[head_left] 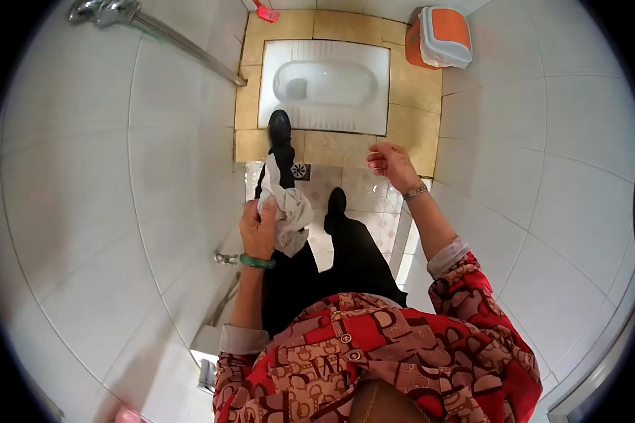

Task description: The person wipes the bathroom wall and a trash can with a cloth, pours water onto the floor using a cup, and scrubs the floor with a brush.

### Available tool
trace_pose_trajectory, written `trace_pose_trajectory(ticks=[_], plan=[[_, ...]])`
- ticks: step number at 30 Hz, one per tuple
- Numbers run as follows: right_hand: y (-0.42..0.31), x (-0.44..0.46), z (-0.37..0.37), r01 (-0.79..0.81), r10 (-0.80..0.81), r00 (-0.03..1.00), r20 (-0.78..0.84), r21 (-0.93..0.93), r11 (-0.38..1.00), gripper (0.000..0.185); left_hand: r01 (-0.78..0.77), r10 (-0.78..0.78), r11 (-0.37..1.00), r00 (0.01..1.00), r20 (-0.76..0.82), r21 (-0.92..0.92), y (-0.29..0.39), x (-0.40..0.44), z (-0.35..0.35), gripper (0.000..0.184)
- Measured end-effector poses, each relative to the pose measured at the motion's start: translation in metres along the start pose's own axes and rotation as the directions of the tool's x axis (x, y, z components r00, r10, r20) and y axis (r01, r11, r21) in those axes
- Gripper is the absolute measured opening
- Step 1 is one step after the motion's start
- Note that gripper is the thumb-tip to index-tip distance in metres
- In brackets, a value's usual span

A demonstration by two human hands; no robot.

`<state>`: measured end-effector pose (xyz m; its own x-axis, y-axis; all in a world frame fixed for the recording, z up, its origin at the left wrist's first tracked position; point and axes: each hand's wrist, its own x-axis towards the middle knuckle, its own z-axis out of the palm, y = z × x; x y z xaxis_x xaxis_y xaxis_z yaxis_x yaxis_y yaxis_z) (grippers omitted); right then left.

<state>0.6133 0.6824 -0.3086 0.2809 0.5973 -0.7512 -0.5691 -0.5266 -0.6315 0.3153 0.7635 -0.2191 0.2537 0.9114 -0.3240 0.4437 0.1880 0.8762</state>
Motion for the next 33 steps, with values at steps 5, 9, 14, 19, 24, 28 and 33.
trace_pose_trajectory(ticks=[5, 9, 14, 19, 24, 28, 33], plan=[[-0.033, 0.079, -0.01, -0.059, 0.084, 0.993, -0.078, 0.283, 0.957, 0.032, -0.264, 0.195, 0.925, 0.948, 0.252, 0.275, -0.006, 0.065, 0.016, 0.019], [-0.085, 0.179, 0.021, -0.023, 0.037, 0.999, -0.029, 0.383, 0.923, 0.034, -0.429, 0.221, 0.802, 0.859, 0.462, 0.415, 0.015, 0.118, 0.017, 0.023], [-0.192, 0.297, 0.119, 0.038, -0.076, 0.993, 0.094, 0.355, 0.934, 0.034, -0.437, 0.301, 0.848, 0.863, 0.405, 0.301, 0.003, 0.173, 0.012, 0.019], [-0.269, 0.393, 0.241, 0.145, -0.214, 0.941, 0.262, 0.261, 0.955, 0.04, -0.469, 0.309, 0.816, 0.848, 0.431, 0.337, 0.002, 0.212, 0.013, 0.018], [-0.333, 0.428, 0.333, 0.182, -0.249, 0.947, 0.204, 0.3, 0.936, 0.045, -0.186, 0.093, 0.953, 0.932, 0.352, 0.24, 0.015, 0.237, 0.002, 0.019], [-0.367, 0.44, 0.364, 0.097, -0.22, 0.944, 0.246, 0.429, 0.898, 0.043, -0.111, 0.028, 0.959, 0.952, 0.306, 0.259, 0.016, 0.25, -0.004, 0.02], [-0.373, 0.484, 0.383, 0.045, -0.204, 0.904, 0.376, 0.39, 0.92, 0.037, -0.181, 0.115, 0.959, 0.952, 0.283, 0.219, 0.014, 0.269, -0.01, 0.022]])
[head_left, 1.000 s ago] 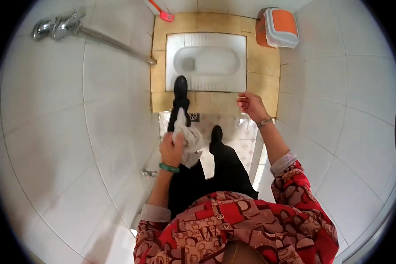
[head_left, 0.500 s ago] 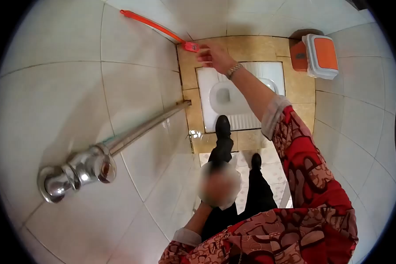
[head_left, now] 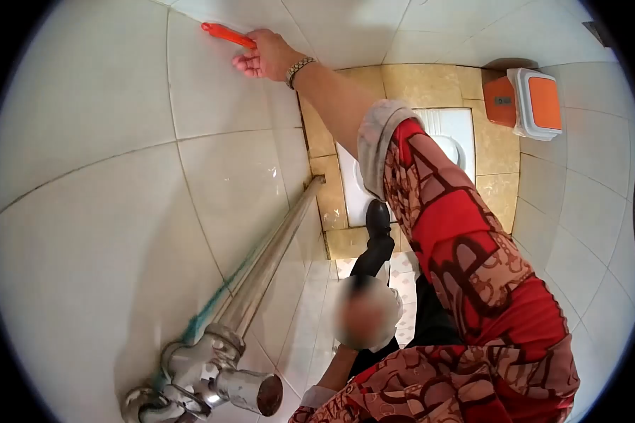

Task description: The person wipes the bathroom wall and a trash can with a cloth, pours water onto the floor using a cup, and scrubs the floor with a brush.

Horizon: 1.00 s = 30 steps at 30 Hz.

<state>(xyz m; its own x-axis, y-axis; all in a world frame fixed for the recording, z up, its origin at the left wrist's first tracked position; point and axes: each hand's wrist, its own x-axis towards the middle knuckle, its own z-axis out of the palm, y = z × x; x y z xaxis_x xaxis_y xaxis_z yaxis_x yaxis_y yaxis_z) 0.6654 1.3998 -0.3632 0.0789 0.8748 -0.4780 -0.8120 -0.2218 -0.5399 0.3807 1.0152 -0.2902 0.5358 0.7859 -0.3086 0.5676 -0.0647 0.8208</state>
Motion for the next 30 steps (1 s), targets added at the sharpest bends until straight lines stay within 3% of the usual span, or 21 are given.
trace_pose_trajectory(ticks=[3, 6, 9, 11, 12, 14, 16, 17, 19, 22, 23, 24, 25, 27, 28, 29, 30], plan=[[0.008, 0.009, -0.001, -0.045, 0.031, 0.997, -0.076, -0.178, 0.983, 0.035, 0.091, -0.09, 0.996, 0.995, 0.04, -0.018, -0.007, 0.003, -0.004, 0.021], [0.016, -0.019, 0.013, -0.08, 0.051, 0.981, -0.185, -0.155, 0.985, 0.03, 0.047, -0.048, 0.999, 0.998, 0.045, 0.022, -0.025, -0.012, 0.005, 0.018], [0.085, 0.005, -0.043, 0.215, -0.194, 0.976, 0.098, -0.286, 0.934, 0.02, 0.016, -0.013, 0.998, 0.998, -0.06, 0.061, -0.042, -0.042, 0.034, 0.015], [0.115, -0.062, -0.078, 0.254, -0.243, 0.967, 0.073, -0.287, 0.924, 0.017, 0.132, -0.132, 0.986, 0.991, 0.001, -0.106, -0.015, -0.031, 0.035, 0.016], [0.119, -0.111, -0.085, 0.174, -0.178, 0.98, -0.091, -0.05, 0.983, 0.022, 0.324, -0.312, 0.917, 0.946, 0.09, -0.23, 0.002, -0.029, 0.034, 0.017], [0.116, -0.186, -0.097, 0.134, 0.019, 0.948, -0.317, 0.452, 0.882, 0.039, 0.138, -0.135, 0.99, 0.989, 0.051, -0.042, -0.01, -0.043, 0.046, 0.019], [0.153, -0.223, -0.154, 0.008, 0.179, 0.898, -0.402, 0.42, 0.907, 0.039, 0.057, -0.061, 0.996, 0.996, 0.063, 0.07, -0.015, -0.052, 0.054, 0.021], [0.171, -0.242, -0.188, -0.118, 0.194, 0.954, -0.229, 0.305, 0.945, 0.028, 0.031, -0.041, 0.992, 0.996, 0.077, 0.119, -0.016, -0.056, 0.056, 0.022], [0.184, -0.295, -0.223, -0.259, 0.267, 0.916, -0.299, 0.069, 0.964, 0.019, -0.061, 0.038, 0.975, 0.993, 0.109, 0.214, -0.015, -0.063, 0.067, 0.022], [0.196, -0.356, -0.244, -0.278, 0.198, 0.873, -0.445, -0.122, 0.953, 0.025, 0.122, -0.108, 0.989, 0.984, 0.144, -0.087, -0.014, -0.048, 0.055, 0.022], [0.21, -0.388, -0.261, -0.29, 0.167, 0.839, -0.518, -0.167, 0.942, 0.025, 0.106, -0.094, 0.991, 0.986, 0.135, -0.083, -0.014, -0.053, 0.06, 0.022], [0.236, -0.423, -0.281, -0.19, -0.003, 0.793, -0.61, -0.251, 0.949, 0.025, 0.091, -0.08, 0.993, 0.989, 0.126, -0.08, -0.014, -0.061, 0.064, 0.021], [0.233, -0.464, -0.286, -0.299, -0.017, 0.705, -0.709, -0.319, 0.9, 0.029, 0.086, -0.074, 0.993, 0.987, 0.139, -0.08, -0.011, -0.067, 0.068, 0.021], [0.251, -0.519, -0.302, -0.324, 0.052, 0.515, -0.856, -0.138, 0.936, 0.03, 0.061, -0.052, 0.997, 0.984, 0.17, -0.047, -0.013, -0.065, 0.065, 0.021], [0.258, -0.553, -0.326, -0.275, -0.049, 0.471, -0.881, -0.199, 0.941, 0.028, 0.05, -0.041, 0.998, 0.983, 0.178, -0.044, -0.012, -0.075, 0.072, 0.021], [0.253, -0.578, -0.337, -0.279, 0.036, 0.327, -0.944, -0.06, 0.958, 0.024, 0.019, -0.016, 1.0, 0.982, 0.187, -0.013, -0.016, -0.082, 0.076, 0.021], [0.252, -0.595, -0.348, -0.24, 0.094, 0.266, -0.959, 0.028, 0.97, 0.02, -0.002, 0.0, 1.0, 0.979, 0.202, 0.01, -0.024, -0.081, 0.074, 0.021]])
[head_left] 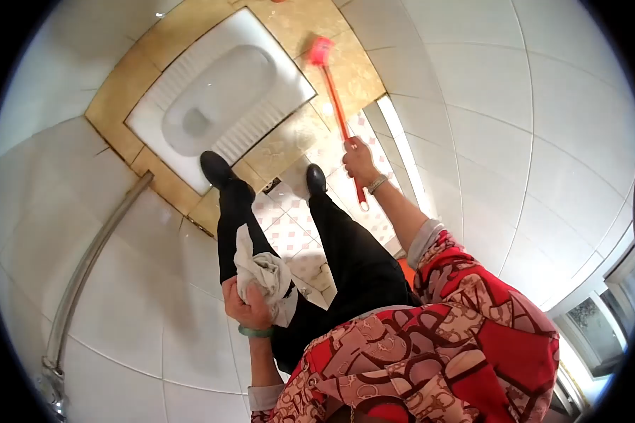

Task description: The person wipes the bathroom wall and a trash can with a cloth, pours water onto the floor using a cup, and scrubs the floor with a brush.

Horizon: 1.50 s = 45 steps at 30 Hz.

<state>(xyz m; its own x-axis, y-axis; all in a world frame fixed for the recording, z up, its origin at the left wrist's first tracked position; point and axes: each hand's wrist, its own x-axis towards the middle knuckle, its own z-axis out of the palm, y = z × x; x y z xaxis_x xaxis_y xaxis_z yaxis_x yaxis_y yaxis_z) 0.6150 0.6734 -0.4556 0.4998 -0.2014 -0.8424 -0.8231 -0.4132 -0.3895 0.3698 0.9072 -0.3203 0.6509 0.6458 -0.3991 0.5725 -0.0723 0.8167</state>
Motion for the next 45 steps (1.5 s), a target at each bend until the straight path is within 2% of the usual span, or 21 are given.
trace_pose_trajectory(ticks=[5, 6, 7, 8, 9, 11, 14, 16, 18, 21, 23, 24, 26, 28, 30, 31, 32, 34, 35, 40, 45], plan=[[0.026, 0.094, -0.015, -0.145, 0.166, 0.967, -0.194, 0.121, 0.982, 0.016, -0.035, 0.034, 0.996, 0.999, 0.013, 0.078, -0.028, 0.003, 0.004, 0.022], [0.053, 0.119, 0.011, 0.174, -0.272, 0.961, -0.04, -0.677, 0.715, 0.017, -0.033, 0.031, 0.996, 0.999, 0.023, 0.082, -0.03, -0.001, 0.007, 0.022], [0.076, 0.141, 0.045, 0.371, -0.418, 0.821, 0.389, -0.92, -0.129, 0.018, -0.008, 0.007, 0.998, 1.0, 0.015, 0.057, -0.031, -0.002, 0.009, 0.022], [0.103, 0.145, 0.088, 0.499, -0.627, 0.758, 0.181, -0.78, 0.378, 0.025, 0.012, -0.013, 0.999, 1.0, 0.008, 0.033, -0.031, -0.002, 0.011, 0.022], [0.054, 0.081, 0.102, 0.45, -0.448, 0.874, 0.186, -0.655, 0.606, 0.027, -0.031, 0.029, 0.993, 0.999, 0.02, 0.118, -0.026, -0.001, 0.008, 0.022], [0.044, 0.062, 0.111, 0.364, -0.3, 0.931, 0.205, -0.542, 0.758, 0.031, -0.03, 0.028, 0.991, 0.999, 0.017, 0.133, -0.021, -0.005, 0.01, 0.022], [0.067, 0.04, 0.07, 0.495, -0.541, 0.837, 0.079, -0.53, 0.689, 0.028, -0.003, 0.002, 0.994, 1.0, 0.003, 0.109, -0.017, -0.01, 0.01, 0.023], [0.098, 0.053, 0.019, 0.511, -0.699, 0.711, 0.078, -0.74, 0.437, 0.024, -0.082, 0.078, 0.991, 0.996, 0.042, 0.108, -0.023, -0.011, 0.009, 0.022], [0.096, 0.045, -0.015, 0.067, -0.193, 0.95, -0.246, -0.443, 0.894, 0.02, -0.069, 0.066, 0.991, 0.997, 0.035, 0.113, -0.023, -0.013, 0.013, 0.023], [0.15, 0.054, 0.035, 0.104, -0.25, 0.938, -0.238, -0.494, 0.863, 0.024, -0.057, 0.057, 0.989, 0.998, 0.007, 0.135, -0.022, -0.016, 0.021, 0.024], [0.145, 0.029, 0.08, 0.241, -0.309, 0.948, -0.075, -0.465, 0.852, 0.023, -0.049, 0.046, 0.986, 0.999, 0.019, 0.161, -0.023, -0.021, 0.029, 0.024], [0.156, 0.044, 0.101, 0.45, -0.404, 0.885, 0.232, -0.649, 0.613, 0.023, -0.05, 0.046, 0.985, 0.999, 0.025, 0.166, -0.021, -0.024, 0.032, 0.024], [0.112, 0.02, 0.101, 0.371, -0.304, 0.929, 0.212, -0.537, 0.758, 0.025, -0.054, 0.052, 0.988, 0.998, 0.023, 0.142, -0.017, -0.026, 0.036, 0.023], [0.107, 0.02, 0.087, 0.565, -0.635, 0.773, 0.015, -0.474, 0.676, 0.023, -0.069, 0.068, 0.988, 0.998, 0.014, 0.135, -0.022, -0.03, 0.036, 0.021], [0.103, 0.026, 0.04, 0.58, -0.703, 0.708, -0.068, -0.512, 0.633, 0.023, -0.065, 0.065, 0.99, 0.998, 0.011, 0.126, -0.022, -0.03, 0.036, 0.019], [0.119, 0.05, 0.02, 0.407, -0.589, 0.799, -0.118, -0.616, 0.675, 0.025, -0.04, 0.04, 0.989, 0.999, 0.005, 0.139, -0.028, -0.031, 0.033, 0.019], [0.095, 0.043, 0.001, 0.127, -0.249, 0.927, -0.279, -0.39, 0.912, 0.026, -0.037, 0.038, 0.989, 0.999, 0.0, 0.141, -0.027, -0.03, 0.033, 0.019], [0.1, 0.059, 0.016, 0.126, -0.241, 0.948, -0.21, -0.446, 0.886, 0.025, -0.098, 0.091, 0.975, 0.995, 0.043, 0.198, -0.025, -0.026, 0.035, 0.021], [0.107, 0.066, 0.039, 0.195, -0.316, 0.948, -0.04, -0.71, 0.676, 0.024, -0.067, 0.065, 0.984, 0.998, 0.018, 0.165, -0.027, -0.027, 0.036, 0.022], [0.052, 0.058, 0.097, 0.514, -0.427, 0.852, 0.302, -0.632, 0.58, 0.023, -0.094, 0.082, 0.984, 0.993, 0.081, 0.153, -0.019, -0.022, 0.036, 0.021], [0.094, 0.037, -0.007, 0.428, -0.505, 0.862, 0.044, -0.597, 0.679, 0.016, -0.128, 0.105, 0.942, 0.99, 0.089, 0.309, -0.023, -0.023, 0.026, 0.019]])
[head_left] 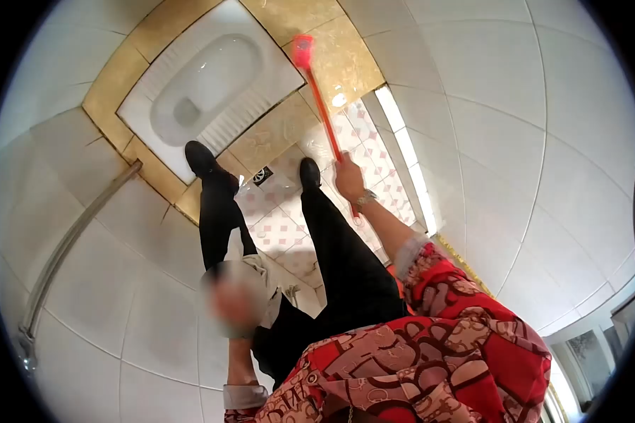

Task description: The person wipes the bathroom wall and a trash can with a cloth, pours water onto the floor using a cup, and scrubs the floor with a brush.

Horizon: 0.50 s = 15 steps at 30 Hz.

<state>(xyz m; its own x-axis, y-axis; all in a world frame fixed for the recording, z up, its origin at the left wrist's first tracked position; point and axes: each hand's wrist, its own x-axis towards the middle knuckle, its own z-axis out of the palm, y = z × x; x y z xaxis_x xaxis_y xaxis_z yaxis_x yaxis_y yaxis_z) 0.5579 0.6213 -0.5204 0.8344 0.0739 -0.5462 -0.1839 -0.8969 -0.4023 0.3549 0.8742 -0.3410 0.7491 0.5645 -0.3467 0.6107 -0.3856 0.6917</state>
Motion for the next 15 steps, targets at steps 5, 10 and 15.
trace_pose_trajectory(ticks=[5, 10, 15], plan=[[0.062, -0.007, -0.063, -0.016, 0.086, 0.979, 0.185, -0.347, 0.938, 0.019, 0.028, -0.013, 0.986, 0.996, 0.088, -0.165, 0.018, 0.027, -0.004, 0.015], [-0.003, 0.105, -0.042, 0.214, -0.142, 0.972, 0.189, -0.448, 0.868, 0.035, -0.05, 0.075, 0.983, 0.988, 0.138, -0.174, 0.009, 0.034, -0.007, 0.017], [-0.03, 0.133, -0.058, 0.294, -0.242, 0.956, 0.168, -0.503, 0.813, 0.031, -0.05, 0.071, 0.974, 0.994, 0.087, -0.22, 0.001, 0.04, -0.019, 0.019]])
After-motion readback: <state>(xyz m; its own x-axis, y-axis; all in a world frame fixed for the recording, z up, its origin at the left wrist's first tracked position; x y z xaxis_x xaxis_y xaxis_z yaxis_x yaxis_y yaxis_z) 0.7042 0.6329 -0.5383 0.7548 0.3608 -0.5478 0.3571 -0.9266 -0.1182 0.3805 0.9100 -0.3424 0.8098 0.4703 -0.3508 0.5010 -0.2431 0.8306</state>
